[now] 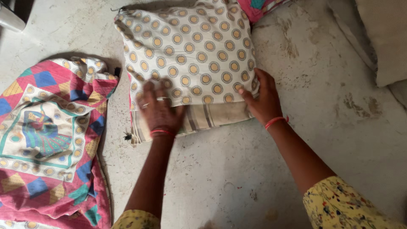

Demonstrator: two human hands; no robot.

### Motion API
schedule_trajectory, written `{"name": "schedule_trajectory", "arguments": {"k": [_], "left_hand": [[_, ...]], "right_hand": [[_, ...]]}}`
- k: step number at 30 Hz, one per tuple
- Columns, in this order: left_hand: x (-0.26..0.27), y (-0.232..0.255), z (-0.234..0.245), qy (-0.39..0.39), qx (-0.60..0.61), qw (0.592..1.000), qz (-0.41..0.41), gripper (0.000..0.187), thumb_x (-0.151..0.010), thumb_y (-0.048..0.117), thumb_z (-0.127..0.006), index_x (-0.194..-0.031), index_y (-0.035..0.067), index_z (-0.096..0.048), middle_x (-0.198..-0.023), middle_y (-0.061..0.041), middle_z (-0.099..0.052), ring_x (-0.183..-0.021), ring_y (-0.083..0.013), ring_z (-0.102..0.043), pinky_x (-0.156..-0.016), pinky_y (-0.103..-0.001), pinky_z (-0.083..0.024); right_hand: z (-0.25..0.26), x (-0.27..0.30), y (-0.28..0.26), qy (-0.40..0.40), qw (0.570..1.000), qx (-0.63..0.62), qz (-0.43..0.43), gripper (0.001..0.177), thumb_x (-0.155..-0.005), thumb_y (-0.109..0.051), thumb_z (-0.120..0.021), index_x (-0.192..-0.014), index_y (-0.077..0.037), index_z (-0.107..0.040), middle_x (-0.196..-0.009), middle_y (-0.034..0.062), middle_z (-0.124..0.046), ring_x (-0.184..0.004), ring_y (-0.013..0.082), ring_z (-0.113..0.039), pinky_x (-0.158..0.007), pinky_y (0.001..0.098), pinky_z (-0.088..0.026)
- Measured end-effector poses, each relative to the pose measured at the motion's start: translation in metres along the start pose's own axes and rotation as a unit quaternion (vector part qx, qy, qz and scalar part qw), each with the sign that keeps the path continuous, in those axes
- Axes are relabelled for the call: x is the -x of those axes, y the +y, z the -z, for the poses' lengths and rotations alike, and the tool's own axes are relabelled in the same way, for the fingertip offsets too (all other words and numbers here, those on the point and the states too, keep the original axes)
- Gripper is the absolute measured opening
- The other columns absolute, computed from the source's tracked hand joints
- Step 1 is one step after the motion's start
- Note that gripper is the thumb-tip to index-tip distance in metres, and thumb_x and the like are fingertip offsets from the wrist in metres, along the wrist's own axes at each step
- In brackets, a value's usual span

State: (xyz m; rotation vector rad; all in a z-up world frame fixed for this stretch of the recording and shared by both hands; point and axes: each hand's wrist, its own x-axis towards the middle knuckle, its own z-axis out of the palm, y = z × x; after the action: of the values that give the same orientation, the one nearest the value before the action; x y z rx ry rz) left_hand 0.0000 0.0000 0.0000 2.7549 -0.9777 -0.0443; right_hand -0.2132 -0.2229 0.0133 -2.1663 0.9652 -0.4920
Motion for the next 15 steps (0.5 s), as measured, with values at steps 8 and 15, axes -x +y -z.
{"name": "schedule_trajectory", "arguments": {"k": [8, 15], "left_hand": [[0.009, -0.003, 0.022, 0.07, 0.145, 0.973, 0.168, 0.094, -0.078, 0.044, -0.079, -0.155, 0.016, -0.034, -0.161, -0.015, -0.025, -0.147, -0.0381, -0.03, -0.116, -0.059, -0.03], [0.0, -0.019, 0.006, 0.066, 0.217, 0.94, 0.254, 0.075, -0.089, 0.036, -0.067, -0.151, 0.009, -0.036, -0.156, -0.024, -0.027, -0.128, -0.0442, -0.049, -0.104, -0.052, -0.043]], "right_hand": [[0.002, 0.001, 0.0, -0.043, 0.998, 0.035, -0.028, 0.084, -0.089, -0.044, -0.076, -0.157, -0.015, -0.037, -0.145, 0.0229, -0.049, -0.134, 0.0391, -0.051, -0.109, 0.0473, -0.044], [0.008, -0.002, -0.008, -0.033, 0.983, -0.055, -0.169, 0.105, -0.075, -0.039, -0.086, -0.155, -0.005, -0.027, -0.136, 0.0186, -0.057, -0.123, 0.03, -0.06, -0.103, 0.0401, -0.05]]}}
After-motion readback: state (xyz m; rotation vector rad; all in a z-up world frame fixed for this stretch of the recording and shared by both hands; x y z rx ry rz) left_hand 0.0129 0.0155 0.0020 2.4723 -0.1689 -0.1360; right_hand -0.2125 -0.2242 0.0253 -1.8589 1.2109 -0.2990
